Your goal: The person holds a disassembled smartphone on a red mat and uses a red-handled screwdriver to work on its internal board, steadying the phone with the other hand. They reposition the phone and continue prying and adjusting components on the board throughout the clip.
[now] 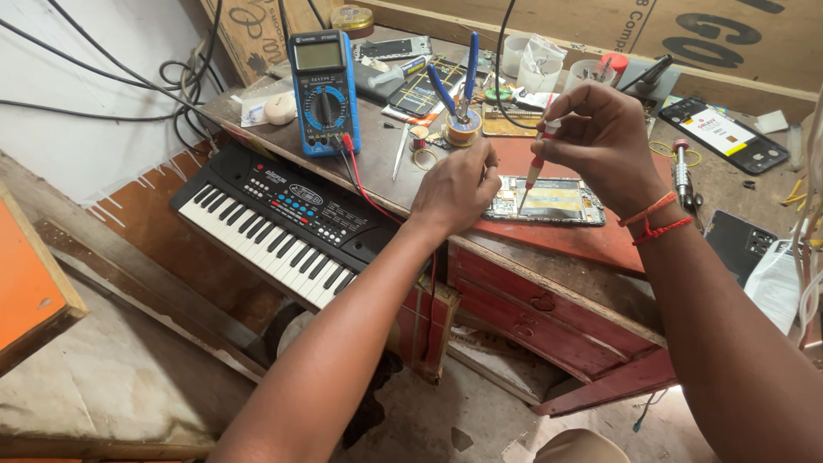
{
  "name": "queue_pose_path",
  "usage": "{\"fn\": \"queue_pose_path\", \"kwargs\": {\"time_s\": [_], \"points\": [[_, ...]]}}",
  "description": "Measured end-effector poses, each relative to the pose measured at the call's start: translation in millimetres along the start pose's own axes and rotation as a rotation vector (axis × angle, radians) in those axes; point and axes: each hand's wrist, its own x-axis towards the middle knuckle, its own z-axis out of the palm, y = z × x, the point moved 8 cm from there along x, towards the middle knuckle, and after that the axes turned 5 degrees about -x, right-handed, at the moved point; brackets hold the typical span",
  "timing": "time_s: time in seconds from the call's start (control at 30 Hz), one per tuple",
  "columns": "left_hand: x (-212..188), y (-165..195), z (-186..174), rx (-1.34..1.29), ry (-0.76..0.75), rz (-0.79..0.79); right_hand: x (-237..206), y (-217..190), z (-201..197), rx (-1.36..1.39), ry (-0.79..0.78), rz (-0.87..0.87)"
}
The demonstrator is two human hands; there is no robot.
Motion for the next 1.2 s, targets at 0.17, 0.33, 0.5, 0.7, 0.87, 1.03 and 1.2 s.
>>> {"fn": "queue_pose_path", "kwargs": {"time_s": [0.17,0.33,0.5,0.7,0.87,1.03,1.2], "points": [[-3,3,-3,0.003,0.024,0.019,-1,-1,1,0.057,-0.014,0.006],[-4,5,-6,0.005,0.046,0.019,-1,-4,1,-0.02,-0.017,-0.018],[-4,5,-4,0.003,0.035,-0.009,-3,-6,1,0.012,-0.028,-0.035],[-5,8,-6,-0.006,0.059,0.035,-3,-6,0,-0.093,-0.028,-0.055],[-4,5,-3,-0.001,0.04,0.011,-1,-6,-2,-0.125,-0.012,-0.111],[-2,4,-2,0.01,0.042,0.015,-1,-7,-5,-0.207,0.024,-0.108],[-2,6,-3,0.004,0.05,0.028,-4,-17,2,-0.076,-0.052,-0.104]]}}
